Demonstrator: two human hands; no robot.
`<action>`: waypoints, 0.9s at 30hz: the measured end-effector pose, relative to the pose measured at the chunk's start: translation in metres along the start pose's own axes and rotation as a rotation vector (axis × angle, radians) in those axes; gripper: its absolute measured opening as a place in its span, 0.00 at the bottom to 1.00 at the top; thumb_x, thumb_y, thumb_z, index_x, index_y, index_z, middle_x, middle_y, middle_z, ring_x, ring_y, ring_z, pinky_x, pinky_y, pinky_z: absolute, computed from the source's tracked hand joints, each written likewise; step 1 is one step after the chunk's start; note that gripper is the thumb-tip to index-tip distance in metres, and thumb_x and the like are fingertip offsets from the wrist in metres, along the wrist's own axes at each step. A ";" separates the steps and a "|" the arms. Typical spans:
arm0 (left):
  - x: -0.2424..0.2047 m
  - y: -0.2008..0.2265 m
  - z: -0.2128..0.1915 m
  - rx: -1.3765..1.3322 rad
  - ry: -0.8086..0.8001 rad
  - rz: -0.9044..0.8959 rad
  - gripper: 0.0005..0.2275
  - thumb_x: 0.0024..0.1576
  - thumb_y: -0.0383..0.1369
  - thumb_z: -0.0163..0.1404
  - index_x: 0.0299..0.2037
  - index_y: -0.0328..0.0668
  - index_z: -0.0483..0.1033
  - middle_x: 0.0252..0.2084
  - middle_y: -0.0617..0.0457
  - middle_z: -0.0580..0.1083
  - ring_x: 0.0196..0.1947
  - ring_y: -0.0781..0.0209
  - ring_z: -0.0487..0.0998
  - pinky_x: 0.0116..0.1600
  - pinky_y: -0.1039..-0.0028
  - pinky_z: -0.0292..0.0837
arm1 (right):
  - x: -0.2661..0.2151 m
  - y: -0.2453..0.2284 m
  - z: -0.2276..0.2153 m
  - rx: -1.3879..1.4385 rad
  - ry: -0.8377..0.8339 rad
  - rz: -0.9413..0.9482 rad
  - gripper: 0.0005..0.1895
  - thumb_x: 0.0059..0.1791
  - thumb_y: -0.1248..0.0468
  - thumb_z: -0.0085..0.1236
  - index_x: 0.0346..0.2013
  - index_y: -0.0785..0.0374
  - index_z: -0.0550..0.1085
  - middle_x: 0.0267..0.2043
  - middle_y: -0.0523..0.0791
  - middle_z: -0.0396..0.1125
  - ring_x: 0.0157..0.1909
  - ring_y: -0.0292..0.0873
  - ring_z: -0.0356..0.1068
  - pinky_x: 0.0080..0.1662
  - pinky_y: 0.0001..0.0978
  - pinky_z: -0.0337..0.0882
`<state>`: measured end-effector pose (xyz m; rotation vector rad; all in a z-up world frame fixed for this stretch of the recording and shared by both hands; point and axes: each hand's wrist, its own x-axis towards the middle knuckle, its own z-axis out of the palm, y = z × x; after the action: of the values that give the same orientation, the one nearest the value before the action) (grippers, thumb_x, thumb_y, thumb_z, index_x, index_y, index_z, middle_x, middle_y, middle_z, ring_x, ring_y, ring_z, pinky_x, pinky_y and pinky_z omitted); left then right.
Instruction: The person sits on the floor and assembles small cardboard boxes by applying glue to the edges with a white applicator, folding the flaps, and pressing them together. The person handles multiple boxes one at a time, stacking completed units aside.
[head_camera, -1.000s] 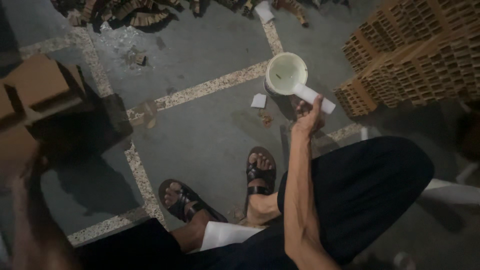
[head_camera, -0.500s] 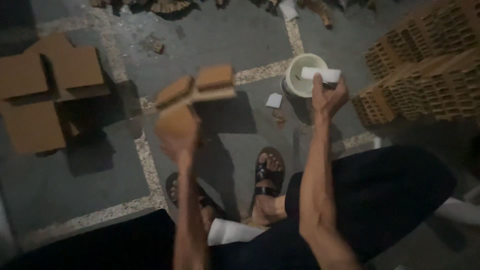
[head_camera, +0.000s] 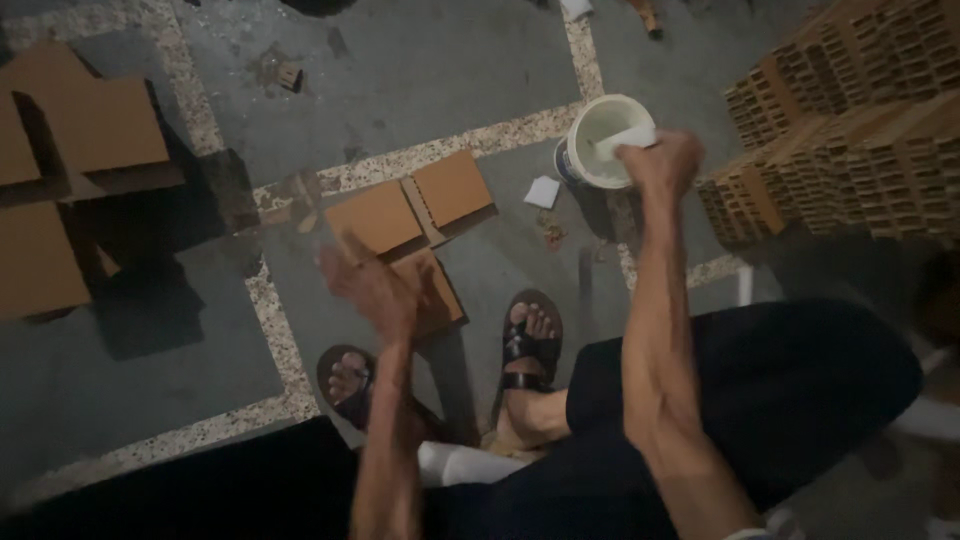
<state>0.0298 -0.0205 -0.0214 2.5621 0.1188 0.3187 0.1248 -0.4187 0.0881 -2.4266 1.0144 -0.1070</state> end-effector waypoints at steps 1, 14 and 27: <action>0.017 -0.004 0.002 0.068 -0.018 0.064 0.52 0.54 0.53 0.63 0.78 0.35 0.39 0.75 0.23 0.43 0.75 0.21 0.41 0.73 0.32 0.36 | 0.005 0.000 -0.007 0.010 0.040 0.006 0.20 0.37 0.58 0.74 0.39 0.65 0.83 0.36 0.52 0.77 0.36 0.46 0.78 0.42 0.40 0.76; 0.065 -0.053 0.008 0.259 -0.586 0.027 0.33 0.47 0.54 0.67 0.52 0.38 0.70 0.48 0.37 0.72 0.53 0.39 0.73 0.58 0.52 0.71 | -0.006 0.017 -0.037 0.169 0.130 0.141 0.25 0.40 0.50 0.65 0.38 0.71 0.81 0.35 0.54 0.76 0.37 0.49 0.76 0.43 0.45 0.73; 0.025 0.022 -0.046 -1.202 -0.306 -0.276 0.25 0.61 0.44 0.58 0.59 0.29 0.74 0.52 0.42 0.78 0.50 0.54 0.79 0.51 0.63 0.76 | -0.095 -0.021 -0.051 0.863 -0.331 0.198 0.18 0.49 0.56 0.65 0.42 0.70 0.77 0.31 0.45 0.66 0.26 0.41 0.59 0.27 0.35 0.53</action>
<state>0.0433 -0.0121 0.0329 1.3493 0.1135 -0.1112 0.0570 -0.3629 0.1531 -1.4958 0.8166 -0.0542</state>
